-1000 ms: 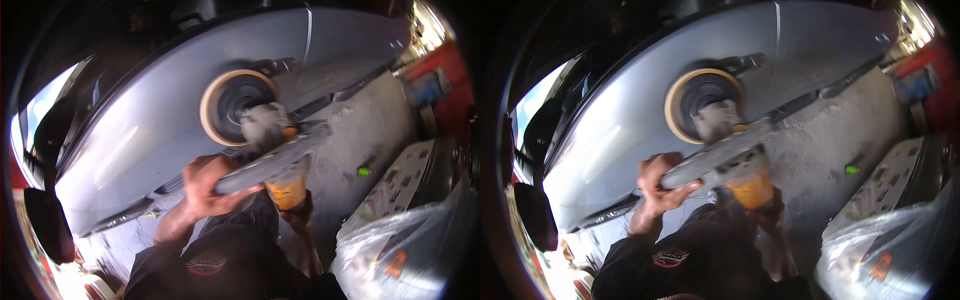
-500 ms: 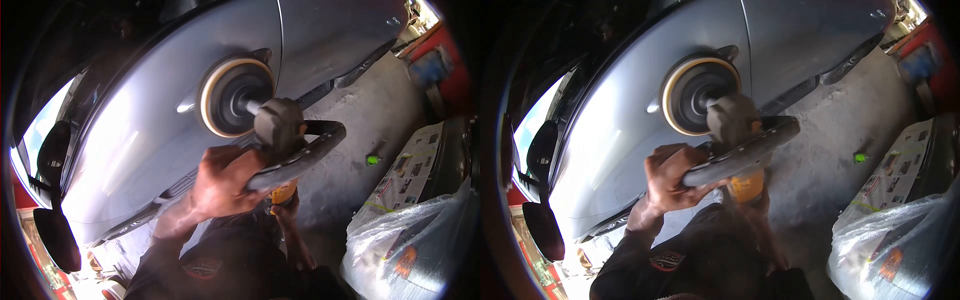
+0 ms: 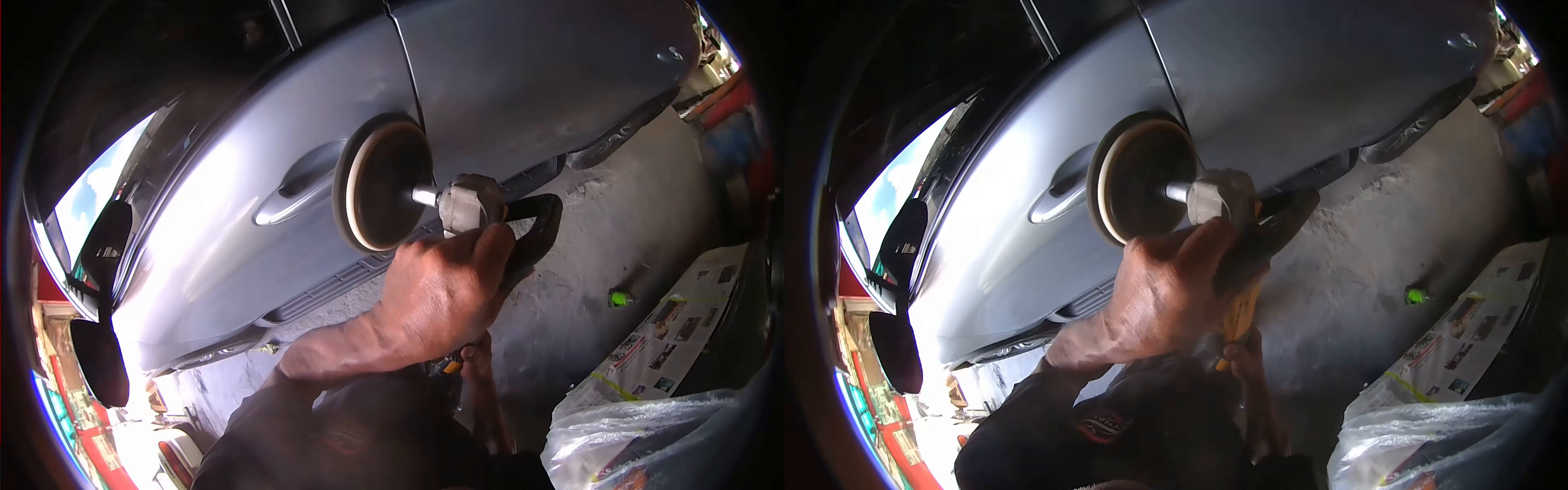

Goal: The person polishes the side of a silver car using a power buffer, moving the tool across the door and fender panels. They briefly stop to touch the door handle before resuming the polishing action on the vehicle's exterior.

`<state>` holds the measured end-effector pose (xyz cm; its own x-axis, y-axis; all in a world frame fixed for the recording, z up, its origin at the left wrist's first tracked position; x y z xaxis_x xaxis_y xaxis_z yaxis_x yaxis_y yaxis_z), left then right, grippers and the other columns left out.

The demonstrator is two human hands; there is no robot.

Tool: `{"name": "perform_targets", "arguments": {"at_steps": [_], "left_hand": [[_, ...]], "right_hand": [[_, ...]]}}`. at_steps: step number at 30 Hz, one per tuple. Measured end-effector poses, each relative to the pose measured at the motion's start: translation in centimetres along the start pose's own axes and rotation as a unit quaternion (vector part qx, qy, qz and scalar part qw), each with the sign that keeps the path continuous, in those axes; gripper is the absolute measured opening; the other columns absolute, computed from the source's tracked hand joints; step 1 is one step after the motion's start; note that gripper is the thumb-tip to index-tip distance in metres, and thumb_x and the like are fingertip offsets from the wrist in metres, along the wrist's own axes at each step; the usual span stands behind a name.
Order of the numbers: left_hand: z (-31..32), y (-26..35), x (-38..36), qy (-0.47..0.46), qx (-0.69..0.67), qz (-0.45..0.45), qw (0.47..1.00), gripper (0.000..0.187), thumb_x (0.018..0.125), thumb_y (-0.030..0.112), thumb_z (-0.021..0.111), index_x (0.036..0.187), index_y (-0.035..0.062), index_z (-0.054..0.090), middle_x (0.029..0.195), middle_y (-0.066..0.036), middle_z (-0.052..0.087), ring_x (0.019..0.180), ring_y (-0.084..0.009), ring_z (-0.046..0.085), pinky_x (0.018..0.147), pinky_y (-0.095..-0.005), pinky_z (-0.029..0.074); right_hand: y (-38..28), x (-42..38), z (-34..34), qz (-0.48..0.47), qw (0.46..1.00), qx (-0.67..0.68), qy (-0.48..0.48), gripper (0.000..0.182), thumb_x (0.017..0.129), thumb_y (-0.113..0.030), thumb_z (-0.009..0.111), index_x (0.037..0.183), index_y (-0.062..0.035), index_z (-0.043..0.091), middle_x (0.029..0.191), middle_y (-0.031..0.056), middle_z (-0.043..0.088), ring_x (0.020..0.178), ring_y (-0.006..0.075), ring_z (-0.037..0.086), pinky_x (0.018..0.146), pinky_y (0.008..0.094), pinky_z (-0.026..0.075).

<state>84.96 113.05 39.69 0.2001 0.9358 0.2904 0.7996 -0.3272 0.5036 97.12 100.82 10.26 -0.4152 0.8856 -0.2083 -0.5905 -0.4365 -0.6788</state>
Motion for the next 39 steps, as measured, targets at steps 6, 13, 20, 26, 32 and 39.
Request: {"name": "perform_targets", "arguments": {"at_steps": [6, 13, 20, 26, 32, 39], "left_hand": [[-2.0, 1.9, 3.0, 0.071, 0.027, 0.021, 0.997, 0.033, 0.074, 0.015, 0.086, 0.096, 0.0038, 0.065, 0.074, -0.008, 0.067, 0.065, -0.0237, 0.071, 0.055, -0.0339, 0.057], [-3.9, 2.9, 4.4, 0.094, 0.032, 0.036, 0.994, 0.037, 0.069, 0.015, 0.086, 0.098, 0.0043, 0.064, 0.076, -0.009, 0.067, 0.064, -0.0235, 0.07, 0.056, -0.0349, 0.057], [2.8, 0.1, 2.3, 0.04, -0.056, 0.02, 0.997, 0.033, 0.068, 0.007, 0.077, 0.097, 0.0019, 0.062, 0.067, -0.01, 0.061, 0.056, -0.0287, 0.064, 0.051, -0.0401, 0.051], [4.5, -1.5, 1.3, 0.012, -0.062, -0.025, 0.998, 0.03, 0.068, 0.007, 0.08, 0.092, 0.0015, 0.063, 0.069, -0.009, 0.062, 0.058, -0.0275, 0.066, 0.051, -0.0396, 0.051], [4.0, -5.9, -3.3, 0.064, -0.121, 0.058, 0.989, 0.03, 0.07, 0.012, 0.079, 0.094, 0.0048, 0.062, 0.067, -0.007, 0.059, 0.057, -0.0264, 0.063, 0.051, -0.0398, 0.051], [1.9, -9.3, -9.6, 0.055, -0.13, 0.063, 0.988, 0.026, 0.072, 0.014, 0.08, 0.088, 0.0061, 0.061, 0.067, -0.007, 0.059, 0.058, -0.0254, 0.063, 0.052, -0.0377, 0.048]], "right_hand": [[-5.7, 4.0, 1.4, -0.047, 0.999, -0.005, -0.019, 0.092, 0.073, -0.033, 0.084, 0.142, 0.0058, 0.038, 0.132, 0.0122, 0.054, 0.121, 0.0238, 0.055, 0.104, 0.0417, 0.046], [-11.3, 7.3, 2.8, -0.081, 0.995, -0.011, -0.054, 0.1, 0.071, -0.036, 0.089, 0.144, 0.0043, 0.036, 0.133, 0.0122, 0.054, 0.124, 0.0249, 0.055, 0.105, 0.0409, 0.046], [-5.8, 3.6, -3.6, -0.034, 0.999, -0.005, 0.02, 0.103, 0.067, -0.032, 0.091, 0.146, 0.0033, 0.036, 0.129, 0.01, 0.055, 0.117, 0.024, 0.058, 0.099, 0.039, 0.051], [-3.9, 2.1, -5.5, -0.032, 0.995, -0.049, 0.076, 0.108, 0.063, -0.038, 0.093, 0.143, 0.0053, 0.036, 0.125, 0.0103, 0.057, 0.111, 0.0212, 0.06, 0.092, 0.0352, 0.052], [-3.6, 2.7, -4.4, -0.097, 0.987, -0.085, 0.098, 0.1, 0.062, -0.036, 0.096, 0.136, 0.0042, 0.042, 0.122, 0.012, 0.058, 0.109, 0.0219, 0.061, 0.09, 0.0357, 0.053], [2.3, 0.4, -4.0, -0.082, 0.989, -0.112, 0.059, 0.091, 0.063, -0.018, 0.094, 0.136, 0.0018, 0.043, 0.123, 0.015, 0.06, 0.111, 0.0252, 0.061, 0.095, 0.039, 0.052]]}}
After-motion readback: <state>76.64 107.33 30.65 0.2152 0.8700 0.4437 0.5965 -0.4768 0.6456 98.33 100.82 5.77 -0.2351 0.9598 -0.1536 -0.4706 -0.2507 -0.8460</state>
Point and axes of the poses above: each hand's wrist, its own x-axis towards the middle knuckle, its own z-axis out of the palm, y = z × x, the point moved 4 cm from there along x, towards the middle knuckle
